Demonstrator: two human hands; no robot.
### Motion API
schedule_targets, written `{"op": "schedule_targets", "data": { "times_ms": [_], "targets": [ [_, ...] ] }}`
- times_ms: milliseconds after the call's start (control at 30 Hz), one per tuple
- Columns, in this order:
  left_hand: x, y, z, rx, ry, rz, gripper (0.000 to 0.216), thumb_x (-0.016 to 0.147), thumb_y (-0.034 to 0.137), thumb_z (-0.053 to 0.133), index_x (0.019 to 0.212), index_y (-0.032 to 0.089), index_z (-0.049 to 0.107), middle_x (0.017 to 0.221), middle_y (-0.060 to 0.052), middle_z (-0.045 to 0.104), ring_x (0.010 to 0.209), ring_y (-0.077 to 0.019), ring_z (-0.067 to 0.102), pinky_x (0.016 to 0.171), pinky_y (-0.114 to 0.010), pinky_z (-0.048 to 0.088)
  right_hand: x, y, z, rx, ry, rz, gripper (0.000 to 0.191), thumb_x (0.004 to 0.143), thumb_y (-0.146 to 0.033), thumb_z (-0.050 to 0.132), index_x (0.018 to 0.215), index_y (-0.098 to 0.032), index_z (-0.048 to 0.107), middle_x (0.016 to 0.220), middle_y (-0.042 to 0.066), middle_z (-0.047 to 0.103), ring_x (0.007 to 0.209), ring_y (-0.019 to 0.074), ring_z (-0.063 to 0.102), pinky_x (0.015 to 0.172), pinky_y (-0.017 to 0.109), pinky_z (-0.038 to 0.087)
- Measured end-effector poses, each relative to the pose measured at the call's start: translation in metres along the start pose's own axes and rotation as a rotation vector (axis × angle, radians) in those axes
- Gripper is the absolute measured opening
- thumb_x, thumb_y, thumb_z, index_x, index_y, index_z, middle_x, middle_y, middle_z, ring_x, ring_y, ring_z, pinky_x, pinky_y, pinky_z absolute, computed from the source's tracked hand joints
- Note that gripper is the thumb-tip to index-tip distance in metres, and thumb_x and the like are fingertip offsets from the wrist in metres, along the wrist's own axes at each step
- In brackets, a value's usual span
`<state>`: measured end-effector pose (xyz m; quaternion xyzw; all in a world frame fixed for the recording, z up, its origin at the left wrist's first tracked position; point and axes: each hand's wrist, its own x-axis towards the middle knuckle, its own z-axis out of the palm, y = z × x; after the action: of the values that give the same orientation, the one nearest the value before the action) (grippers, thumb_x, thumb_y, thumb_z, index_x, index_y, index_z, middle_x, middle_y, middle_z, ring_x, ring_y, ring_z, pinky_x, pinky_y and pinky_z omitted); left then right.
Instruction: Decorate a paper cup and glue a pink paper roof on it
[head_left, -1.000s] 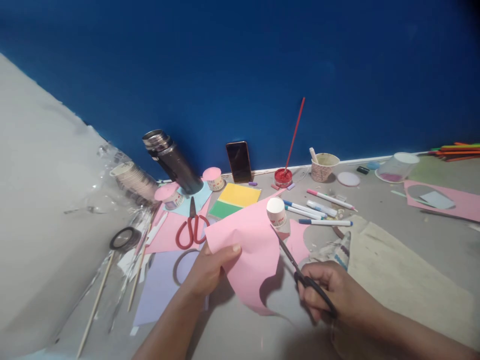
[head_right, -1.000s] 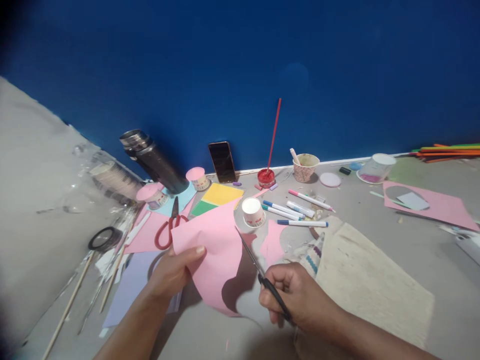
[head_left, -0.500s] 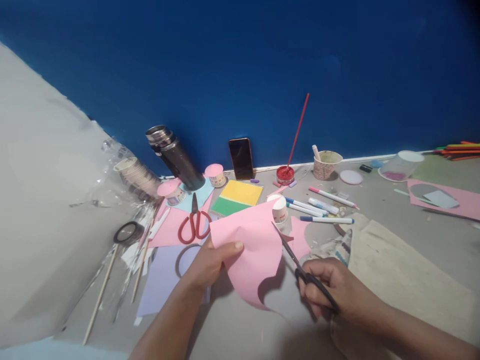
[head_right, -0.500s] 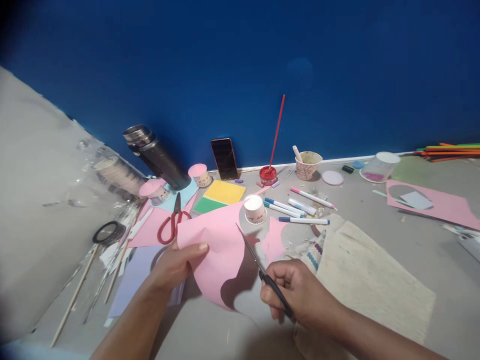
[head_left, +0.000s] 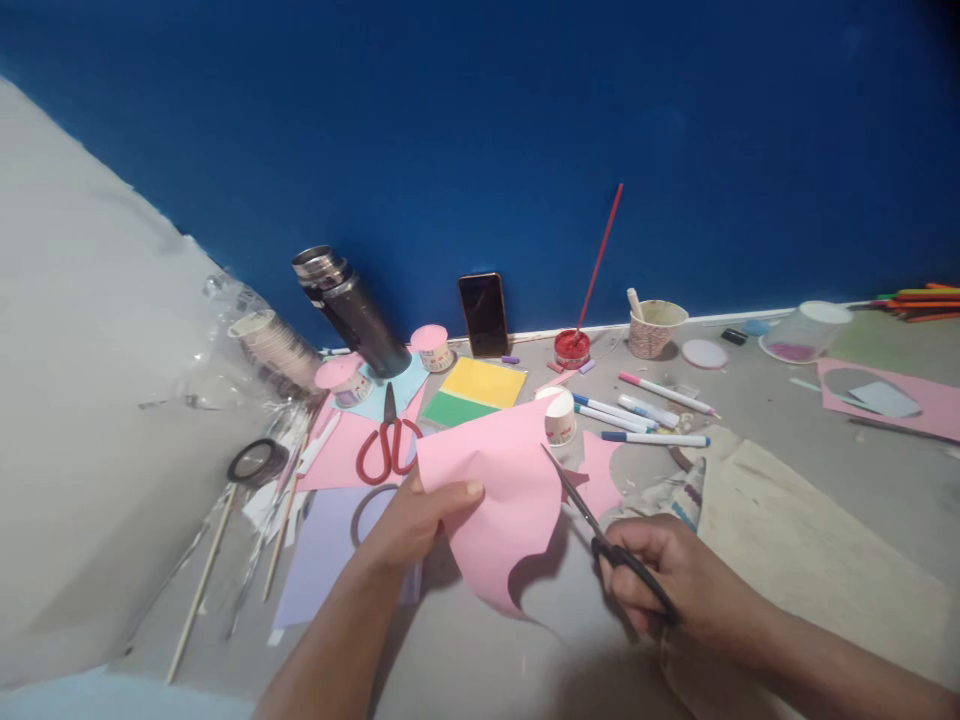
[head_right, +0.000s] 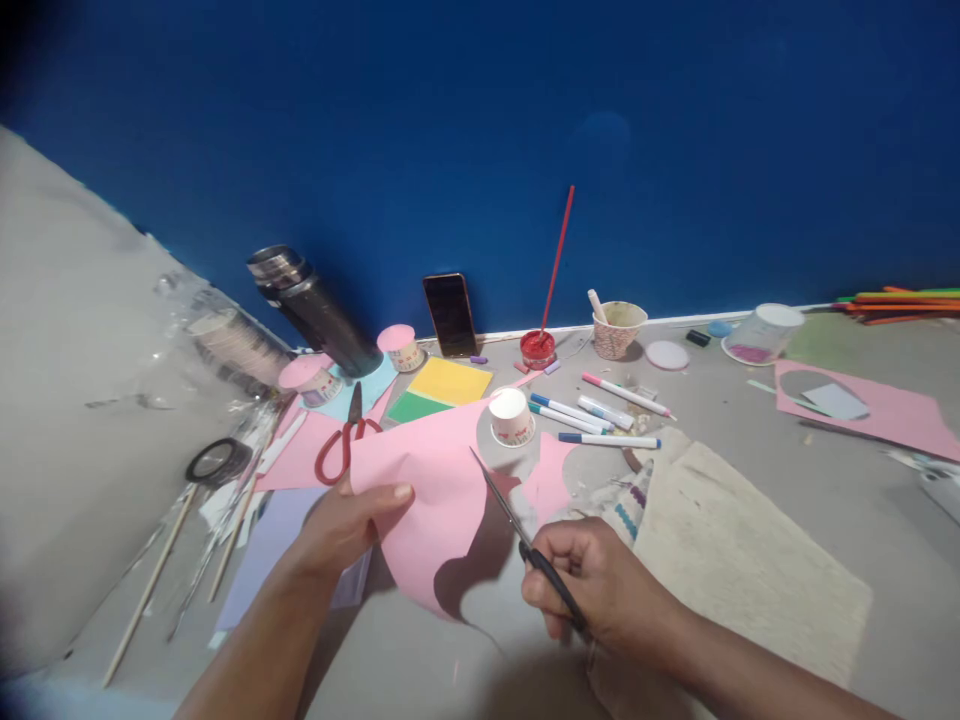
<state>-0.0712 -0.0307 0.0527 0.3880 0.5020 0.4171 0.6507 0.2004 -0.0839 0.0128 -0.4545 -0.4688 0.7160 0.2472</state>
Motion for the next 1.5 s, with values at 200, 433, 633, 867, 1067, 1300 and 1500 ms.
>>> {"op": "schedule_targets", "data": {
  "times_ms": [200, 433, 633, 867, 1067, 1300, 1500],
  "targets": [
    [0.002, 0.004, -0.009, 0.047, -0.062, -0.037, 0.076, 0.065, 0.039, 0.096, 0.132, 0.013, 0.072, 0.108, -0.017, 0.083, 0.108, -0.0427, 0.077, 0.097, -0.055, 0.062, -0.002, -0.004, 0.001, 0.002, -0.017, 0.027, 0.04, 0.068, -0.054, 0.077, 0.062, -0.02, 0.055, 0.048, -0.003, 0.054, 0.045, 0.0089, 0.043, 0.05, 0.024, 0.032],
    [0.003, 0.004, -0.01, 0.069, -0.114, -0.039, 0.075, 0.066, 0.039, 0.095, 0.133, 0.014, 0.072, 0.109, -0.016, 0.083, 0.109, -0.0404, 0.077, 0.1, -0.053, 0.06, -0.002, -0.002, -0.001, -0.007, -0.044, 0.035, 0.036, 0.07, -0.05, 0.078, 0.067, -0.019, 0.061, 0.052, -0.001, 0.058, 0.048, 0.0103, 0.048, 0.051, 0.024, 0.034],
    [0.003, 0.006, -0.01, 0.099, -0.129, -0.063, 0.076, 0.063, 0.043, 0.096, 0.13, 0.014, 0.073, 0.108, -0.015, 0.084, 0.105, -0.0398, 0.078, 0.095, -0.051, 0.062, -0.003, 0.001, -0.002, 0.004, -0.045, 0.034, 0.044, 0.07, -0.058, 0.08, 0.068, -0.018, 0.061, 0.052, 0.0, 0.059, 0.049, 0.0107, 0.049, 0.051, 0.024, 0.033],
    [0.0, 0.006, -0.011, 0.132, -0.09, -0.107, 0.072, 0.059, 0.043, 0.097, 0.122, 0.013, 0.075, 0.106, -0.015, 0.083, 0.11, -0.042, 0.076, 0.093, -0.049, 0.062, -0.003, 0.001, -0.004, 0.002, -0.062, 0.017, 0.05, 0.069, -0.064, 0.081, 0.068, -0.018, 0.061, 0.053, 0.0, 0.059, 0.049, 0.0112, 0.05, 0.052, 0.024, 0.035],
    [0.002, 0.004, -0.013, 0.166, -0.075, -0.107, 0.07, 0.06, 0.04, 0.096, 0.121, 0.013, 0.075, 0.105, -0.015, 0.084, 0.113, -0.0432, 0.075, 0.091, -0.048, 0.063, -0.004, -0.002, -0.003, -0.006, -0.056, 0.025, 0.042, 0.071, -0.056, 0.08, 0.068, -0.019, 0.061, 0.053, -0.001, 0.058, 0.049, 0.0108, 0.048, 0.052, 0.023, 0.036],
    [-0.002, 0.009, -0.009, 0.13, -0.067, -0.107, 0.069, 0.061, 0.036, 0.095, 0.123, 0.014, 0.074, 0.104, -0.014, 0.084, 0.108, -0.0401, 0.077, 0.089, -0.046, 0.063, -0.004, -0.003, -0.003, -0.004, -0.07, 0.007, 0.037, 0.071, -0.05, 0.079, 0.067, -0.019, 0.06, 0.055, -0.002, 0.057, 0.05, 0.0106, 0.049, 0.053, 0.022, 0.038],
    [-0.004, 0.012, -0.005, 0.112, -0.062, -0.103, 0.07, 0.061, 0.032, 0.094, 0.126, 0.015, 0.074, 0.102, -0.012, 0.084, 0.102, -0.0377, 0.079, 0.087, -0.044, 0.063, -0.004, -0.002, -0.004, -0.017, -0.085, 0.011, 0.038, 0.071, -0.051, 0.08, 0.069, -0.018, 0.061, 0.055, -0.001, 0.059, 0.051, 0.0113, 0.052, 0.053, 0.022, 0.04]
  ]
}}
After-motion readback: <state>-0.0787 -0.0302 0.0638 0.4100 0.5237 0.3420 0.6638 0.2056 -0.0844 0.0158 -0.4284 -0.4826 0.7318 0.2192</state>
